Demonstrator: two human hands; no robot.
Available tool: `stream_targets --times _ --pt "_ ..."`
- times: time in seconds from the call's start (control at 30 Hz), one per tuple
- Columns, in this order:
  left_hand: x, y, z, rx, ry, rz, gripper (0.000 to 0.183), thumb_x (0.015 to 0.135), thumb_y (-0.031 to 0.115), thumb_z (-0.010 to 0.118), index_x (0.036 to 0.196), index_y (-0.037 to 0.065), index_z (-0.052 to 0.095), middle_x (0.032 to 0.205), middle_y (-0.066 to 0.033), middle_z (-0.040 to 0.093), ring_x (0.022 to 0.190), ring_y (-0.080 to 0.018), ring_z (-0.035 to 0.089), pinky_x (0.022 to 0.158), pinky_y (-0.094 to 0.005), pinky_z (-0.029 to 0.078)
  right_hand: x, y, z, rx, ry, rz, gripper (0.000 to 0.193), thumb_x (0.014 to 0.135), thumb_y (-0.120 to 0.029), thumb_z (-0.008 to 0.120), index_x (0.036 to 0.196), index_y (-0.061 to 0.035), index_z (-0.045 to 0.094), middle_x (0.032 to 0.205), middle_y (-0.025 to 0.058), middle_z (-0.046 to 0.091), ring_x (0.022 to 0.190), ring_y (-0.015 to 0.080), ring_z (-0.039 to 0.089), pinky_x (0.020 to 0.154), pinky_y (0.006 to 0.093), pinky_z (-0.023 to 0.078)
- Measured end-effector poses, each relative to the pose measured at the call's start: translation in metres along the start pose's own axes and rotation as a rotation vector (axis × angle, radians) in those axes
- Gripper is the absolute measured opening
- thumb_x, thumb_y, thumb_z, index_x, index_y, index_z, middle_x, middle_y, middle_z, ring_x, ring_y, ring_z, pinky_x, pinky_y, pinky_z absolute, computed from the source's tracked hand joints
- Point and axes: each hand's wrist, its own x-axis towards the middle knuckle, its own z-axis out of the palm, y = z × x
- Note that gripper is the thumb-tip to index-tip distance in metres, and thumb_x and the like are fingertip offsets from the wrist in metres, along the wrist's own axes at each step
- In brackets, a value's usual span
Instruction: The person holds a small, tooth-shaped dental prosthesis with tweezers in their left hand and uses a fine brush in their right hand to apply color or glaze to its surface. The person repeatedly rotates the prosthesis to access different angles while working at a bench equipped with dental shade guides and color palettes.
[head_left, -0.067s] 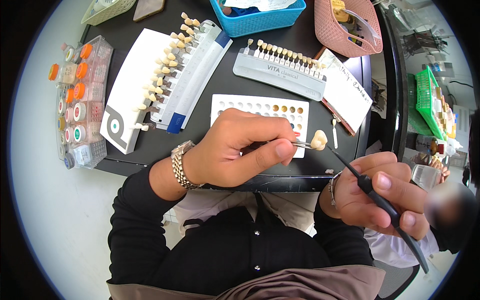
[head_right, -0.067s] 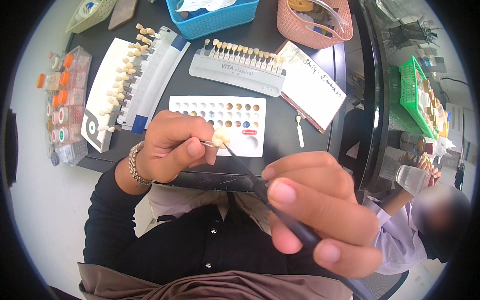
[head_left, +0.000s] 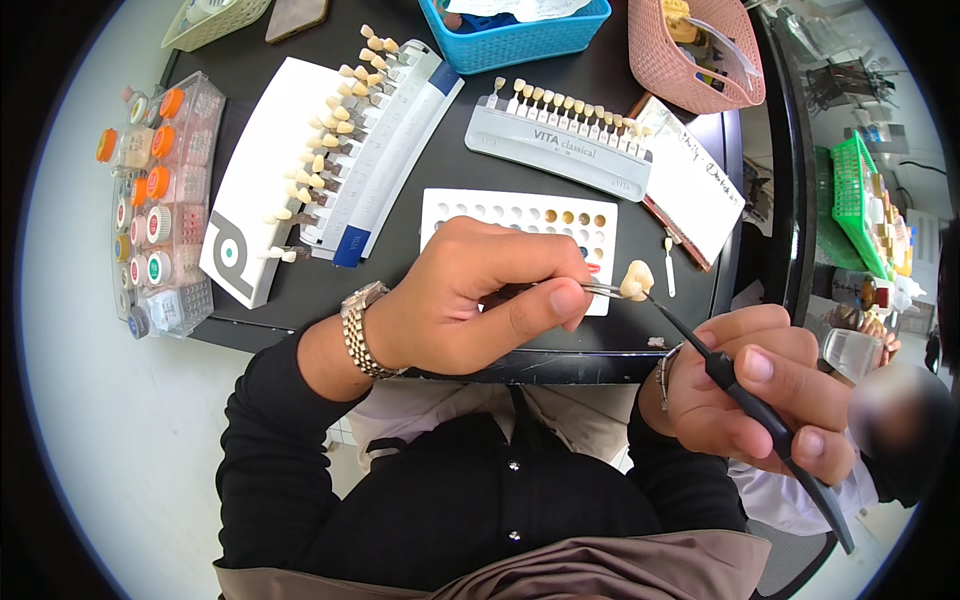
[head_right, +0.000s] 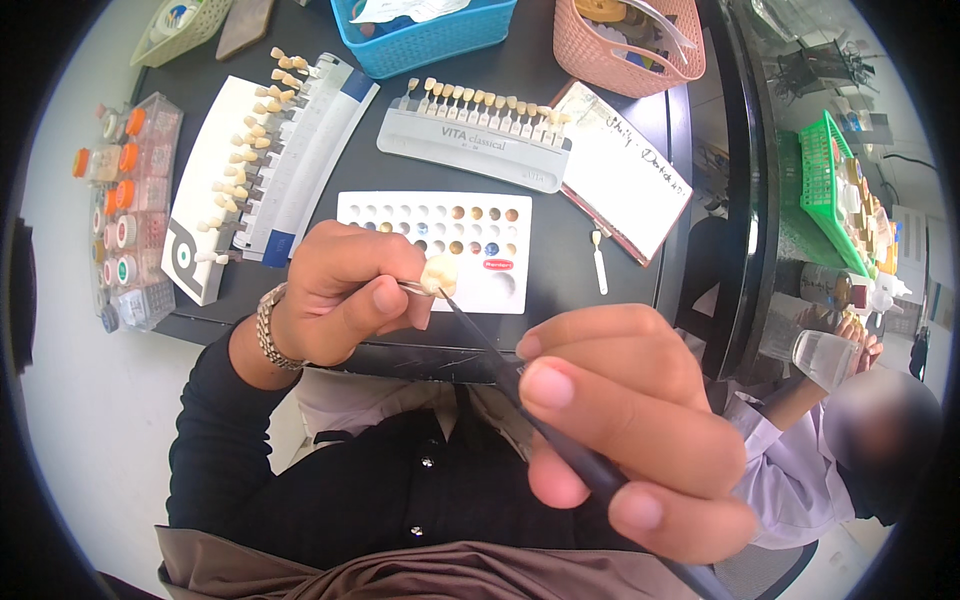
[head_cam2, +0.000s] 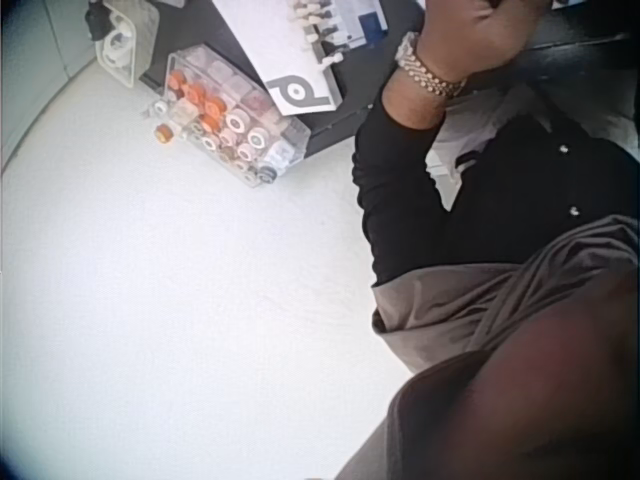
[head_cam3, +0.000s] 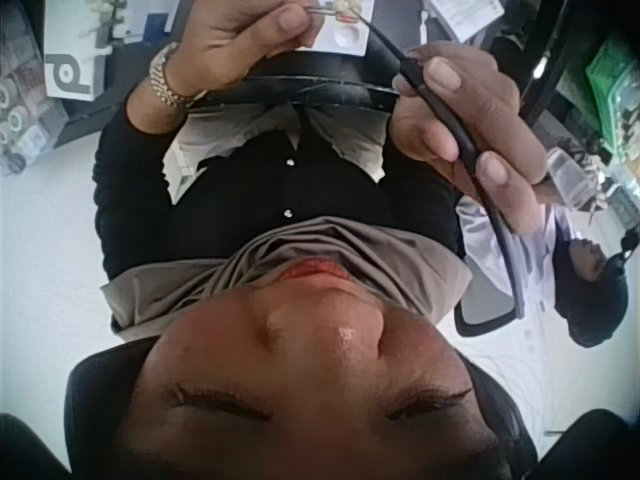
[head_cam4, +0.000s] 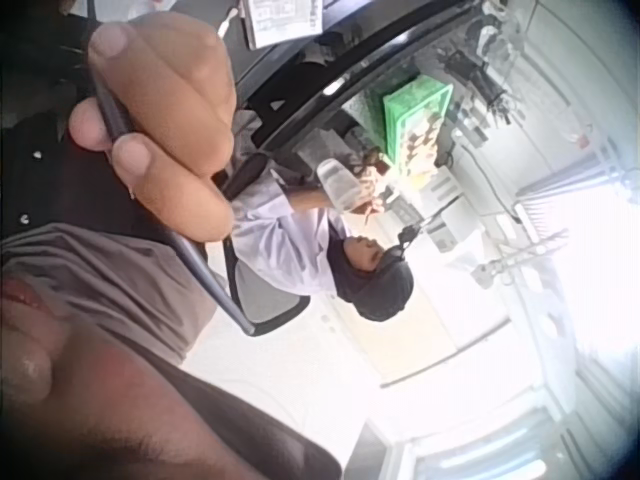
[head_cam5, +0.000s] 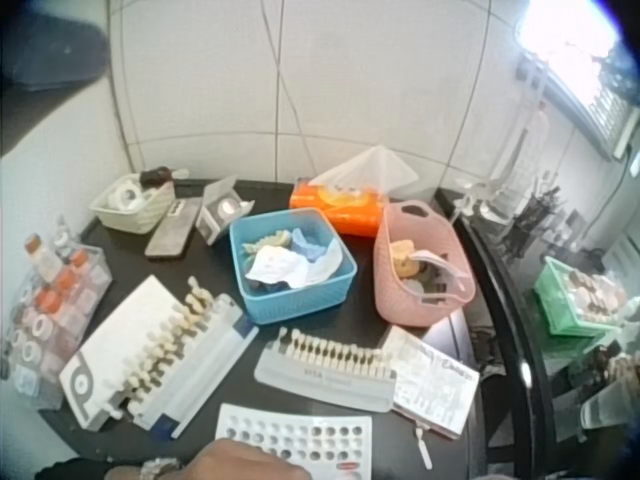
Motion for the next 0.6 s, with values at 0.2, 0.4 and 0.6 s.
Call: stream_targets --times 0.2,0.4,0.6 --pt "0.0019 0.0005 -0.0010 0.044 -0.030 0.009 0.016 0.081 0.015 0.049 0.080 0.000 0.055 0.059 -0.0061 0.055 0.048 -0.0158 0.051 0.046 -0.0239 0.038 0.0010 -0.0013 -0.0006 -0.051 -0.002 0.006 0.026 0.085 -0.022 0.043 0.101 -0.0070 0.029 0.077 0.0116 0.044 0.044 0.0129 0.036 0.032 0.0222 0.037" --pt "0.0024 0.0002 -0.0007 0.046 -0.025 0.016 0.016 0.081 0.015 0.049 0.079 0.000 0.055 0.059 -0.0068 0.055 0.048 -0.0165 0.051 0.046 -0.0242 0.038 0.0004 -0.0024 -0.0024 -0.040 -0.006 0.009 0.026 0.085 -0.023 0.043 0.100 -0.0068 0.029 0.077 0.0114 0.044 0.043 0.0121 0.036 0.031 0.0217 0.036" --pt "-0.0002 0.0003 -0.0010 0.040 -0.004 0.006 0.016 0.081 0.014 0.049 0.080 -0.001 0.054 0.060 -0.0066 0.055 0.048 -0.0160 0.051 0.046 -0.0238 0.038 -0.0012 -0.0016 0.0006 -0.068 -0.004 0.006 0.025 0.085 -0.023 0.043 0.100 -0.0076 0.030 0.077 0.0110 0.045 0.043 0.0122 0.036 0.031 0.0217 0.036"
